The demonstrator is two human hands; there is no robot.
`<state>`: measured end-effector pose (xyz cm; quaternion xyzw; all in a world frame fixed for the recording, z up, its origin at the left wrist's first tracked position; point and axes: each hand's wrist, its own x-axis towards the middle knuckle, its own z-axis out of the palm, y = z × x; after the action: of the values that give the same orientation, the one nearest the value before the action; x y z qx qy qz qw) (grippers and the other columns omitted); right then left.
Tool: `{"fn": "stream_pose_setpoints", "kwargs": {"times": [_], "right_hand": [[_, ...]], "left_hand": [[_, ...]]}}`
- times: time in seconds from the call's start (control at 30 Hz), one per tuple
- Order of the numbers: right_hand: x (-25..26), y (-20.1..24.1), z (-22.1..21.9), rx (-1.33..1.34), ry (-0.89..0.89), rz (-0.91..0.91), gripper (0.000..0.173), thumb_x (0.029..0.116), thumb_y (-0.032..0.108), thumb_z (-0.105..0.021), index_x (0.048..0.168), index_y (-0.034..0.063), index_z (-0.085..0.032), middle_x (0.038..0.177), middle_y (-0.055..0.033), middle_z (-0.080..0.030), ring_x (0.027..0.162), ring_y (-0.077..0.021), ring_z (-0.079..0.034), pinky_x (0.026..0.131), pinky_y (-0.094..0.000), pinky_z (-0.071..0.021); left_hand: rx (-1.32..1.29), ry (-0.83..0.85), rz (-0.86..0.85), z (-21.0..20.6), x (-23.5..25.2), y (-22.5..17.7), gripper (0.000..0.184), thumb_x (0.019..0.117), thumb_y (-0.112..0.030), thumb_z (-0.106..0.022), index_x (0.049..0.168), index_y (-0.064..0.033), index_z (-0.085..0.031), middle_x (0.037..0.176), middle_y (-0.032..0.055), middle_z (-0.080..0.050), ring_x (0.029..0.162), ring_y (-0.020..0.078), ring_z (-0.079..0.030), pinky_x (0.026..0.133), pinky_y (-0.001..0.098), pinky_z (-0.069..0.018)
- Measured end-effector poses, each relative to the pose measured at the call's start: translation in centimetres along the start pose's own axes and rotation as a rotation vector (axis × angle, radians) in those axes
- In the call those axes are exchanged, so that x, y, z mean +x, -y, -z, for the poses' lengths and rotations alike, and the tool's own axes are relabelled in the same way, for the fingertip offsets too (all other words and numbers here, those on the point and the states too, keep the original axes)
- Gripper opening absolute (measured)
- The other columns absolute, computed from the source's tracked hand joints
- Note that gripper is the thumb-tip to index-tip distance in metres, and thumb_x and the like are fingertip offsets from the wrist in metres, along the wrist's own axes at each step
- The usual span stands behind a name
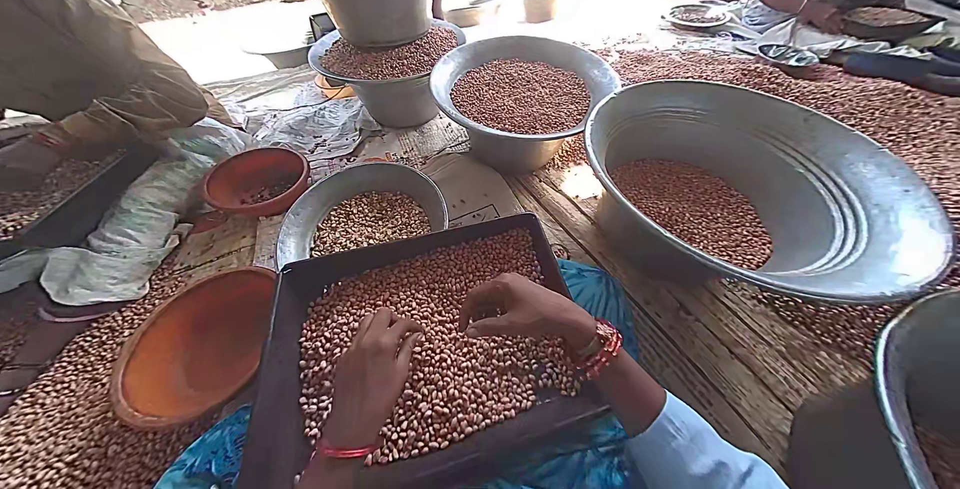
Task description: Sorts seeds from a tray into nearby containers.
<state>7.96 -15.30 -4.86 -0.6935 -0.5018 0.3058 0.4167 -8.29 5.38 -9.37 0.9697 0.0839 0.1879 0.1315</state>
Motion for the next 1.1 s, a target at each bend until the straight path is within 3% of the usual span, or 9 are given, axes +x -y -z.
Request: {"fn": "stream_pose_setpoints", "kwargs": {"times": [0.07,0.2,0.33,0.47,0.53,0.77,0.93,1.03,1.1], "right_hand": [[-0.6,0.4,0.0,0.185,-0.097,0.083,0.016,0.0997,0.016,-0.066,0.105,0.0017,-0.071,0.086,0.0056,-0.07,0.071,0.0062,-0.059,0.066,-0.0145,-0.05],[-1.3,0.0,0.6,-0.394,-0.243,-0.336,0.024,0.1018,0.024,-0.062,0.11,0.0065,-0.075,0.101,-0.0125,-0.075,0.095,-0.028,-0.071,0.086,-0.0518,-0.053],[-1.0,-1.2,-0.6,-0.661,-0.126,-0.517,0.026,0.1027,0.019,-0.055,0.111,0.0035,-0.074,0.107,-0.0203,-0.073,0.104,-0.0399,-0.069,0.085,-0.0595,-0.0508],[-0.8,-2.0,-1.5,-0.72,-0.121,-0.542,0.025,0.1032,0.015,-0.053,0.111,0.0009,-0.073,0.109,-0.0226,-0.072,0.104,-0.0415,-0.069,0.085,-0.0586,-0.0515],[-0.7,-2.6,-1.8,-0.731,-0.143,-0.524,0.025,0.103,0.014,-0.053,0.109,0.001,-0.073,0.109,-0.0221,-0.072,0.103,-0.041,-0.069,0.084,-0.0575,-0.052],[-0.2,-2.6,-2.5,-0.751,-0.095,-0.561,0.023,0.1018,0.013,-0.053,0.111,0.0002,-0.07,0.11,-0.0218,-0.071,0.103,-0.0403,-0.069,0.084,-0.0568,-0.051],[0.1,-1.0,-2.4,-0.708,0.014,-0.648,0.029,0.1027,0.019,-0.051,0.112,-0.0038,-0.067,0.115,-0.025,-0.067,0.109,-0.0421,-0.066,0.088,-0.0589,-0.0485],[-1.0,0.9,-2.5,-0.353,0.131,-0.334,0.026,0.0988,0.025,-0.066,0.109,0.0023,-0.073,0.098,-0.0171,-0.073,0.092,-0.034,-0.069,0.081,-0.0564,-0.0512],[-1.6,1.8,-2.8,-0.087,0.241,-0.157,0.032,0.0992,0.025,-0.07,0.122,0.003,-0.068,0.102,-0.0129,-0.074,0.09,-0.025,-0.071,0.084,-0.0493,-0.0552]], "left_hand": [[0.029,0.053,-0.008,-1.0,0.7,-0.5,0.013,0.0834,-0.014,-0.082,0.096,-0.0087,-0.081,0.095,0.0208,-0.07,0.092,0.0451,-0.068,0.066,0.0574,-0.0569],[0.095,0.122,-0.014,-1.6,1.4,-1.0,0.013,0.0824,-0.013,-0.084,0.093,-0.0068,-0.08,0.096,0.0212,-0.07,0.097,0.0448,-0.068,0.07,0.0551,-0.058],[-0.03,0.224,0.013,-0.8,0.9,-0.2,0.011,0.0854,-0.014,-0.079,0.096,-0.0098,-0.08,0.093,0.0174,-0.07,0.093,0.0401,-0.068,0.072,0.0552,-0.0567],[-0.806,0.637,-0.216,2.4,-0.8,3.3,0.019,0.0938,-0.028,-0.071,0.095,-0.0118,-0.079,0.091,-0.0051,-0.072,0.087,0.0011,-0.066,0.08,0.0196,-0.0551],[-1.024,0.782,-0.287,3.7,-1.6,4.3,0.024,0.0976,-0.031,-0.069,0.104,-0.0093,-0.077,0.098,-0.004,-0.074,0.094,-0.0015,-0.066,0.085,0.016,-0.0542],[-0.657,0.541,0.131,6.1,-4.4,5.8,0.018,0.0936,-0.016,-0.067,0.107,-0.0075,-0.076,0.101,-0.0011,-0.075,0.08,0.0005,-0.068,0.071,0.0193,-0.0575],[-0.548,0.522,0.188,6.2,-4.8,5.6,0.02,0.0941,-0.017,-0.067,0.108,-0.0071,-0.076,0.1,0.0026,-0.075,0.08,0.0066,-0.069,0.074,0.0274,-0.0575],[-0.501,0.572,0.231,6.4,-4.8,5.7,0.021,0.095,-0.021,-0.068,0.111,-0.01,-0.075,0.094,0.0024,-0.075,0.072,0.0098,-0.067,0.069,0.0339,-0.0558],[-0.426,0.644,0.279,7.1,-4.6,5.6,0.022,0.097,-0.023,-0.067,0.114,-0.0101,-0.075,0.091,0.0068,-0.074,0.072,0.0182,-0.067,0.071,0.0443,-0.0544]]}}
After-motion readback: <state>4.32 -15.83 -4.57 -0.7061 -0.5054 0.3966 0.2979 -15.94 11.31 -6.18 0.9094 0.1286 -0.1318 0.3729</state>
